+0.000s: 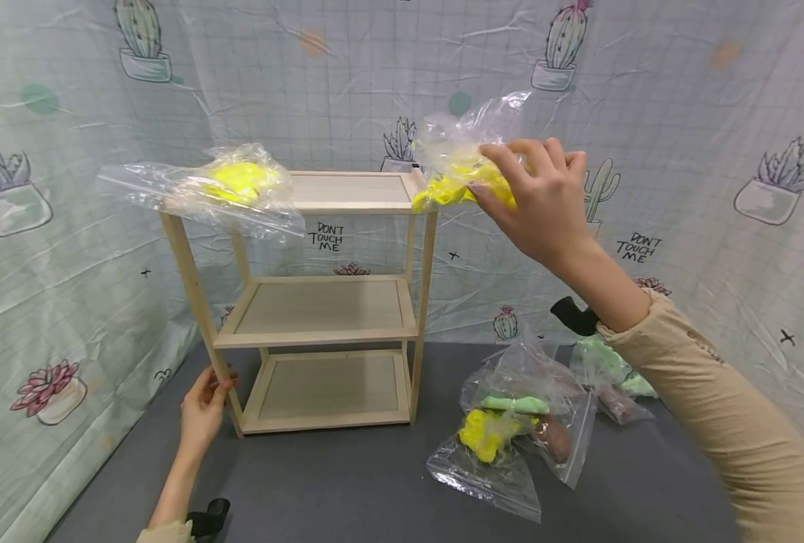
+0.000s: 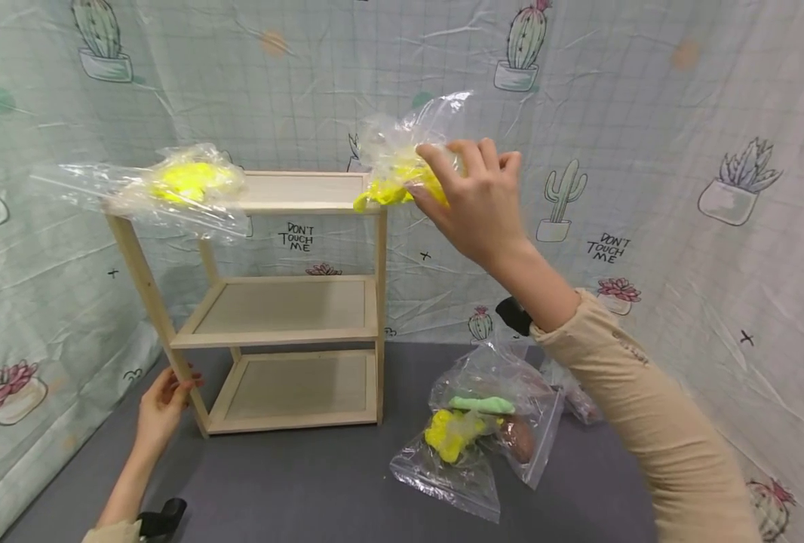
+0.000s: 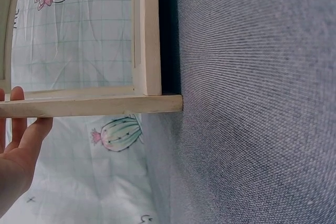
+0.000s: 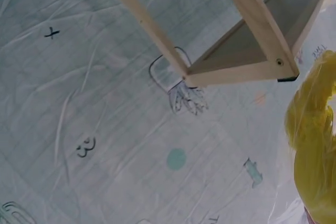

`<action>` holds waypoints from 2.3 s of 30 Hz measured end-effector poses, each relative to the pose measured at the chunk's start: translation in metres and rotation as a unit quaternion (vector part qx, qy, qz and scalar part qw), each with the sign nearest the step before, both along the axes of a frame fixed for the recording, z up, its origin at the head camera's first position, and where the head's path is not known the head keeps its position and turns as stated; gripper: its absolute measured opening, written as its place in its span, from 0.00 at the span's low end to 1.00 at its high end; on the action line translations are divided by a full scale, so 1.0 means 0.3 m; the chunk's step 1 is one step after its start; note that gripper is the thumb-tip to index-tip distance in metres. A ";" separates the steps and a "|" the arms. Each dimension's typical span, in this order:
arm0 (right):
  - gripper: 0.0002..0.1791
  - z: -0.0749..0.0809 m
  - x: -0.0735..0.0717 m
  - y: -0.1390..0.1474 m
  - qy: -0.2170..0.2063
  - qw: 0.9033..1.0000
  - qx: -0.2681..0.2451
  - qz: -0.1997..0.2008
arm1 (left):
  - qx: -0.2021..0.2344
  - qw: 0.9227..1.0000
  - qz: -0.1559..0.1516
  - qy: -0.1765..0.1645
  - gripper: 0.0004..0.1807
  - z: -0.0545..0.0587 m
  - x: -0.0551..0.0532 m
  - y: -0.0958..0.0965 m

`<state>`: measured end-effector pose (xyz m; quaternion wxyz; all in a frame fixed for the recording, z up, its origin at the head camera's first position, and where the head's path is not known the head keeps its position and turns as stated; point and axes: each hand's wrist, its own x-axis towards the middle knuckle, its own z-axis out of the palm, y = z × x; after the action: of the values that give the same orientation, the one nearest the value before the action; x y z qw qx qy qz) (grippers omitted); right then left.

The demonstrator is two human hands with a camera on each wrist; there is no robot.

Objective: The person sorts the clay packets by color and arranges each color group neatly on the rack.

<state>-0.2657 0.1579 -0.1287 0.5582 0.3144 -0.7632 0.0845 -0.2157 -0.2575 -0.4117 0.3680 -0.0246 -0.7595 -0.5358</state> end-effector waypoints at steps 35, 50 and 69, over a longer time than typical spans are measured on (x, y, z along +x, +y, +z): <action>0.35 0.007 -0.047 -0.192 -0.153 0.971 0.182 -0.009 | 0.011 1.000 0.000 -0.001 0.12 -0.015 -0.011 -0.010; 0.26 -0.021 -0.071 -0.133 -0.121 0.972 0.196 0.048 | -0.013 1.000 0.015 -0.015 0.15 -0.074 -0.038 -0.047; 0.22 -0.071 -0.106 -0.257 -0.056 0.990 0.110 0.074 | -0.002 1.000 0.018 -0.023 0.15 -0.081 -0.048 -0.048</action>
<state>-0.2973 0.0809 -0.1501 0.4685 0.4245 -0.7726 0.0592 -0.2302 -0.2720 -0.4361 0.3598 0.0010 -0.7694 -0.5278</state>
